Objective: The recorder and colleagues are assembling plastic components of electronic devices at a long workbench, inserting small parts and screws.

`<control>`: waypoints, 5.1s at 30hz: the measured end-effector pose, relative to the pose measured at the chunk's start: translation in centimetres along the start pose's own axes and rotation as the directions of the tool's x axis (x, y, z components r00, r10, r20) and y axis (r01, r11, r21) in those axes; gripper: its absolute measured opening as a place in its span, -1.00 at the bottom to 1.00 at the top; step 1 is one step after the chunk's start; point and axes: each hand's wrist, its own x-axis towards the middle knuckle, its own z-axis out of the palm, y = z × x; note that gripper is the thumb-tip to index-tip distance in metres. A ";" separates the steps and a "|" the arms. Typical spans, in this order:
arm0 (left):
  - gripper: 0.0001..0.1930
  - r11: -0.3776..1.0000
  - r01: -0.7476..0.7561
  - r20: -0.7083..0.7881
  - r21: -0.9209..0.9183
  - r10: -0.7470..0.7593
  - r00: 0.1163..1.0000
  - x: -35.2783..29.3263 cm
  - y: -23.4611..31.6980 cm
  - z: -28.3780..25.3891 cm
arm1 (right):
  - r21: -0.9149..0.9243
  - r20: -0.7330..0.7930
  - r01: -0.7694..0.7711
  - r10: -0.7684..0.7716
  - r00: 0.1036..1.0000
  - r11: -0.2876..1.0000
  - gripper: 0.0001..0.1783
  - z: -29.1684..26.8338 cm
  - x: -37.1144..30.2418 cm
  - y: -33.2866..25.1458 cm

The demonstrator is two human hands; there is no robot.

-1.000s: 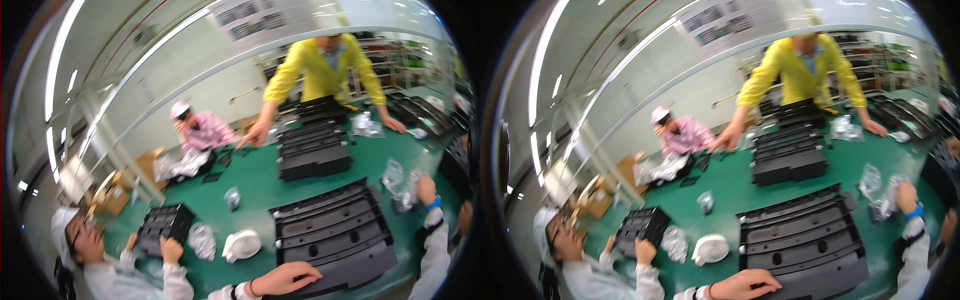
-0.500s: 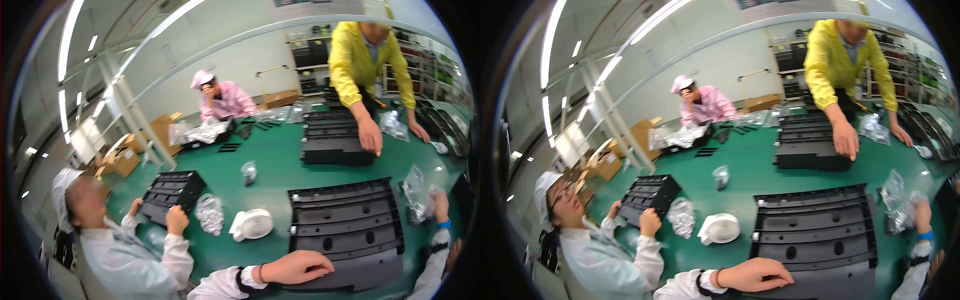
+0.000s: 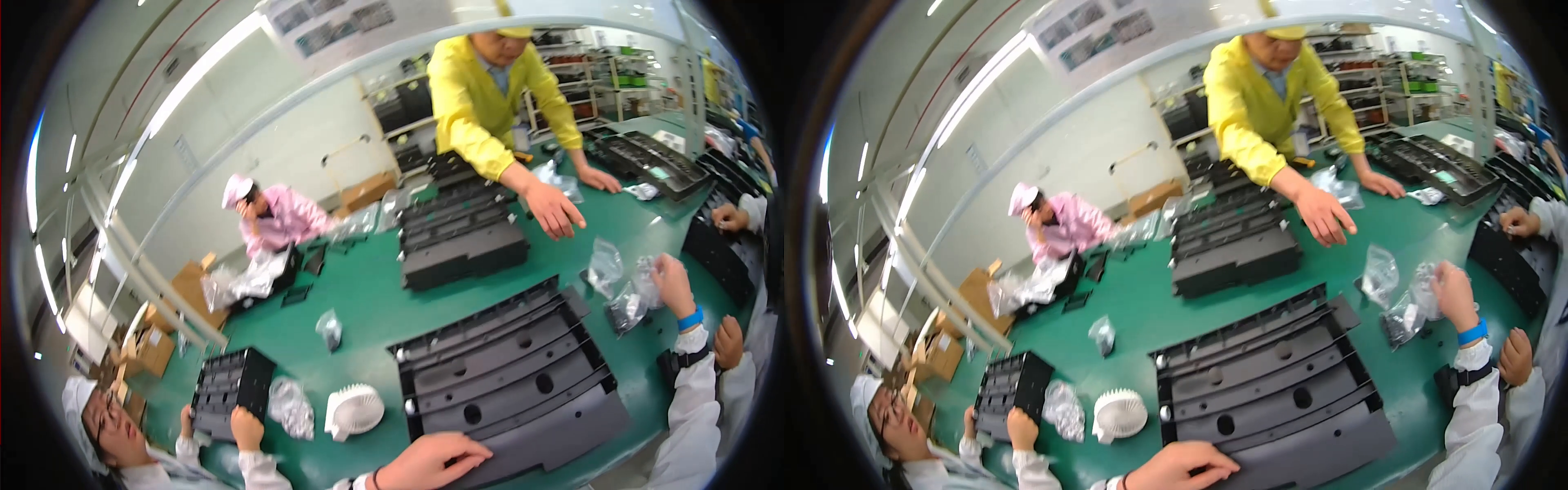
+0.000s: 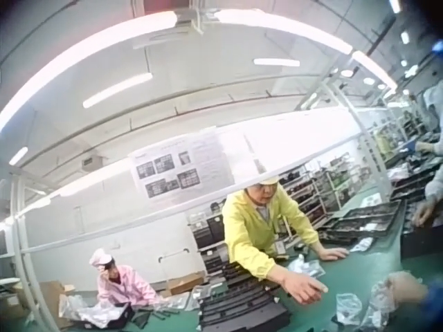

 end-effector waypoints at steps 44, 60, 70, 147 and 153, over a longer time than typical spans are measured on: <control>-0.95 0.981 -0.185 -0.018 0.051 0.186 0.982 3.6 16.4 -3.7 | 0.694 0.596 -0.325 -0.259 0.760 0.643 -0.72 -5.2 -4.3 -15.1; -0.80 0.957 0.269 0.268 -0.111 -0.231 0.935 15.7 4.7 0.7 | 0.700 0.458 -0.163 -0.262 0.850 0.695 -0.74 -7.0 -6.4 -16.5; -0.77 0.854 0.380 0.174 -0.356 -0.339 0.925 17.5 0.9 1.4 | 0.708 0.471 -0.156 -0.296 0.831 0.689 -0.75 -7.8 -6.7 -16.9; -0.59 0.630 0.720 -0.674 0.291 -0.399 0.621 -15.0 -12.8 -7.2 | 0.513 0.601 -0.333 -0.053 0.798 0.791 -0.74 2.7 -6.0 -10.7; -0.54 0.643 0.710 -0.648 0.286 -0.416 0.638 -15.5 -13.0 -7.6 | 0.468 0.657 -0.255 -0.140 0.741 0.846 -0.71 0.3 -5.2 -11.6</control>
